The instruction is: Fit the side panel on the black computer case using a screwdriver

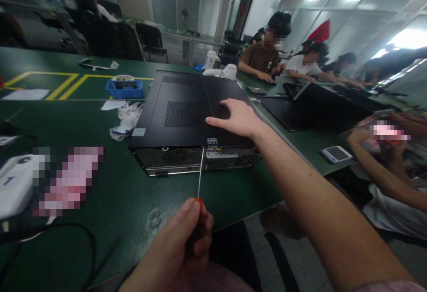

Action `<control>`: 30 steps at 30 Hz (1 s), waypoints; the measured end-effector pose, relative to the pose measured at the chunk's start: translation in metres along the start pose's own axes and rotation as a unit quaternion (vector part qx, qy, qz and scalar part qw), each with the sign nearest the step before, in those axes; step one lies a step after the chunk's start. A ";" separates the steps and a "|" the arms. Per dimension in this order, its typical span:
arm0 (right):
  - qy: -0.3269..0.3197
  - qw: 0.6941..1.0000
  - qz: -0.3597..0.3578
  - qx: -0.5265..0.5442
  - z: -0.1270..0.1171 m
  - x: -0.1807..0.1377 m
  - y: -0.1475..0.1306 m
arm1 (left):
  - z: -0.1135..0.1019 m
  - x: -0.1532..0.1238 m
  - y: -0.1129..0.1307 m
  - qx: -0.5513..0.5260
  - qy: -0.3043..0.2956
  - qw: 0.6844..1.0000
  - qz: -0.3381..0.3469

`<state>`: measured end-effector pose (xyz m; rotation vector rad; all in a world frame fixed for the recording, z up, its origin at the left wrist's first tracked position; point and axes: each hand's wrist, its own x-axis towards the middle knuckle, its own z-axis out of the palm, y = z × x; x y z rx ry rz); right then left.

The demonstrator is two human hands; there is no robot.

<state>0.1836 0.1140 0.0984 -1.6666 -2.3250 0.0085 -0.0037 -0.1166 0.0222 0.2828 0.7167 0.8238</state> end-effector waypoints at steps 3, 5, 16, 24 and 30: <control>0.000 1.000 0.000 0.001 0.000 0.000 0.000 | -0.002 0.002 -0.001 -0.013 -0.011 1.000 -0.012; 0.000 1.000 -0.001 0.001 -0.001 0.000 -0.001 | -0.002 0.002 -0.001 -0.010 -0.014 1.000 -0.019; -0.003 1.000 0.002 0.002 -0.001 0.000 -0.001 | -0.001 0.000 -0.001 0.000 -0.003 1.000 -0.004; 0.000 1.000 0.000 0.005 0.000 0.000 0.000 | 0.001 0.000 0.001 -0.008 0.014 1.000 -0.011; 0.003 1.000 -0.001 0.001 0.001 0.000 0.000 | -0.001 0.003 0.000 -0.015 0.014 1.000 -0.009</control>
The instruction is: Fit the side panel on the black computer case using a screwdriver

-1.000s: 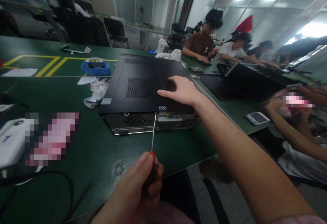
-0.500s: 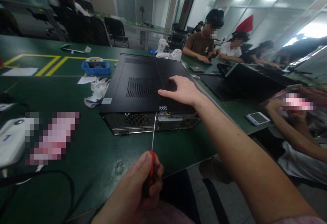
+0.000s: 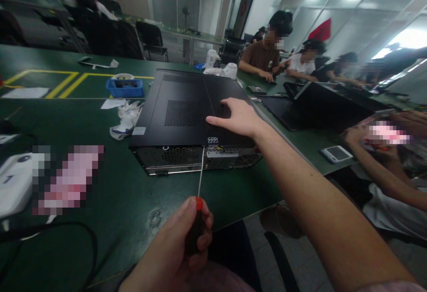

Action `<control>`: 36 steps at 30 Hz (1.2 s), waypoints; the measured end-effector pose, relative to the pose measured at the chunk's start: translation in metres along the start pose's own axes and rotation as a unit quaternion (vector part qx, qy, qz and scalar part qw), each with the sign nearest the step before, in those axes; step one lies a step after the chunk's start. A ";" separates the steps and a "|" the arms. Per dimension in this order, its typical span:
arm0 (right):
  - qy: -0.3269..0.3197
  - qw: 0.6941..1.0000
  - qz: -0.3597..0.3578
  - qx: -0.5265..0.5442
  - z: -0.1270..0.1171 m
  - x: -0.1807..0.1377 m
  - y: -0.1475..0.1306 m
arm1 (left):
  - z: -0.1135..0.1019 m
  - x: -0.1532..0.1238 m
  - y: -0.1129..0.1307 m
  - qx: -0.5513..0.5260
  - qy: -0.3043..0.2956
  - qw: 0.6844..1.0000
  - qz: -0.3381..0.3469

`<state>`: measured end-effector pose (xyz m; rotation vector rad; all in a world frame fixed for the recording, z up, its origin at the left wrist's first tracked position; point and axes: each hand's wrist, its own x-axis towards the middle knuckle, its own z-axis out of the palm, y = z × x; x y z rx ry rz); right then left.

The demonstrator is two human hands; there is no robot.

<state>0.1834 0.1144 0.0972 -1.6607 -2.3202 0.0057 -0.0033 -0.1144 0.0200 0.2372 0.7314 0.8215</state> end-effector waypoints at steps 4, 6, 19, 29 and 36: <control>-0.001 1.000 0.000 -0.001 0.000 0.000 0.000 | -0.003 0.002 0.000 -0.004 -0.003 1.000 -0.005; -0.003 1.000 0.001 -0.001 0.000 0.000 0.000 | -0.003 0.001 0.000 -0.005 -0.003 1.000 -0.004; -0.008 1.000 0.003 -0.002 -0.001 0.000 0.000 | -0.004 -0.001 -0.001 0.011 -0.011 1.000 0.008; -0.005 1.000 0.001 -0.010 -0.001 0.000 -0.001 | -0.001 0.000 0.001 0.004 -0.015 1.000 -0.008; -0.002 1.000 -0.002 -0.009 0.000 0.000 0.001 | 0.003 -0.003 0.002 0.001 0.006 1.000 -0.001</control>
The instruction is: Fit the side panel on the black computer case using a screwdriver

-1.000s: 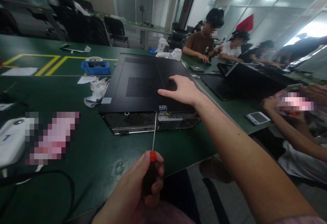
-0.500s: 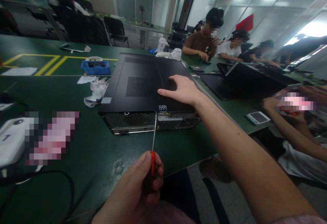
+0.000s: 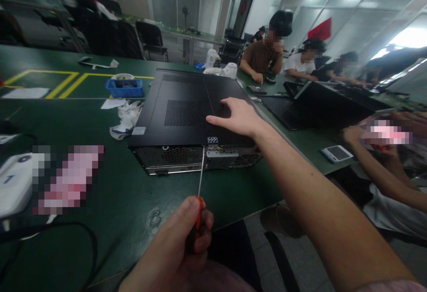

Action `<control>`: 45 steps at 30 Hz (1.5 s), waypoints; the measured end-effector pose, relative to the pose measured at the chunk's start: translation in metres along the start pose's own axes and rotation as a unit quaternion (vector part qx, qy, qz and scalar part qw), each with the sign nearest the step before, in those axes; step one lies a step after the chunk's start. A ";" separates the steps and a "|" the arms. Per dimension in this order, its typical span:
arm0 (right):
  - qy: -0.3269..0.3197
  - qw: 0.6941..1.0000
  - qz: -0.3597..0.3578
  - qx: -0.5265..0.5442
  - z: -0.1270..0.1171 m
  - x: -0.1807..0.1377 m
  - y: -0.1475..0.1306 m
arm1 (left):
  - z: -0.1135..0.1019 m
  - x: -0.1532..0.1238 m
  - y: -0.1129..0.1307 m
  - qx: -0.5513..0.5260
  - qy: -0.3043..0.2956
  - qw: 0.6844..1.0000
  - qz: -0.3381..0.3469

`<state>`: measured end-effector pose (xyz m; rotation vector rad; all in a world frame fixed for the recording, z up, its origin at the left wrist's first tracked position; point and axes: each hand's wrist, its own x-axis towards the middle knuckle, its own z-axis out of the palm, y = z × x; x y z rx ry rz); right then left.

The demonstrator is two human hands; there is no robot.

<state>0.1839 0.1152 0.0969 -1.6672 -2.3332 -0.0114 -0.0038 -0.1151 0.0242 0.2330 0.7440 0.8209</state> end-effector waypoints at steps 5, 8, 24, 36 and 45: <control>-0.002 1.000 0.002 0.002 0.000 0.000 0.000 | -0.002 0.003 0.000 -0.007 -0.006 1.000 -0.005; -0.005 1.000 0.004 0.003 -0.001 0.000 -0.001 | -0.003 0.003 0.001 -0.004 -0.005 1.000 -0.010; 0.002 1.000 0.002 0.005 0.000 0.000 0.000 | -0.002 0.001 -0.001 -0.004 -0.004 1.000 -0.011; 0.002 1.000 0.001 0.010 0.000 -0.001 -0.001 | 0.000 0.001 0.000 -0.008 -0.004 1.000 -0.005; -0.002 1.000 0.007 0.008 -0.002 -0.001 -0.003 | -0.001 -0.002 0.000 0.013 -0.004 1.000 0.017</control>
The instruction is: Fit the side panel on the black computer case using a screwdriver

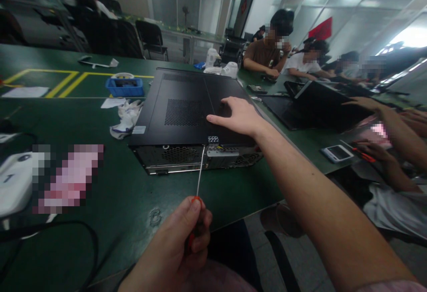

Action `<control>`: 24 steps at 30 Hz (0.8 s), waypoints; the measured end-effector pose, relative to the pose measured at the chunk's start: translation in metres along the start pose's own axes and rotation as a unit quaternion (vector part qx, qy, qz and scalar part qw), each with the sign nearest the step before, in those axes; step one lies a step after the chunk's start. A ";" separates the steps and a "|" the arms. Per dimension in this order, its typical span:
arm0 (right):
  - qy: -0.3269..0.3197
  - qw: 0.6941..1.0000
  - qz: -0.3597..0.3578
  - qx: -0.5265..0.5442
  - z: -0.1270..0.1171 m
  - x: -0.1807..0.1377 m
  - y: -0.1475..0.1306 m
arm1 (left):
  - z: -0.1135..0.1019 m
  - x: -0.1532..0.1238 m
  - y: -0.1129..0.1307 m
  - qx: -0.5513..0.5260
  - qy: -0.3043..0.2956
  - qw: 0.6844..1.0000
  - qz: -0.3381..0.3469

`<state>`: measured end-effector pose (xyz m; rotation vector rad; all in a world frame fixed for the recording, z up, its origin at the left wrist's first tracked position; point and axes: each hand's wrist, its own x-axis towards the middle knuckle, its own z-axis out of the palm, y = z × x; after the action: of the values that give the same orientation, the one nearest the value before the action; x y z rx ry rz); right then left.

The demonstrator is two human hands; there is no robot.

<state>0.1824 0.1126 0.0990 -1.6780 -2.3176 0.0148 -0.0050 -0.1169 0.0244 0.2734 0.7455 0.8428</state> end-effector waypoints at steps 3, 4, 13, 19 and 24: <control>0.000 1.000 -0.001 0.001 0.000 0.000 0.000 | 0.000 0.001 0.000 -0.003 0.005 1.000 -0.003; 0.000 1.000 -0.001 0.001 0.000 0.000 0.000 | 0.000 0.001 0.000 -0.008 0.008 1.000 -0.008; -0.001 1.000 0.001 0.002 -0.001 0.000 0.000 | 0.000 0.003 0.000 -0.019 0.014 1.000 -0.009; 0.000 1.000 -0.002 0.001 0.001 0.001 0.001 | -0.002 0.001 0.000 -0.015 0.016 1.000 0.000; -0.001 1.000 -0.003 0.004 0.001 0.001 0.001 | -0.001 0.005 0.001 -0.011 0.006 1.000 -0.022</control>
<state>0.1832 0.1140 0.0983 -1.6686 -2.3213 0.0241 -0.0041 -0.1130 0.0219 0.2307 0.7502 0.8113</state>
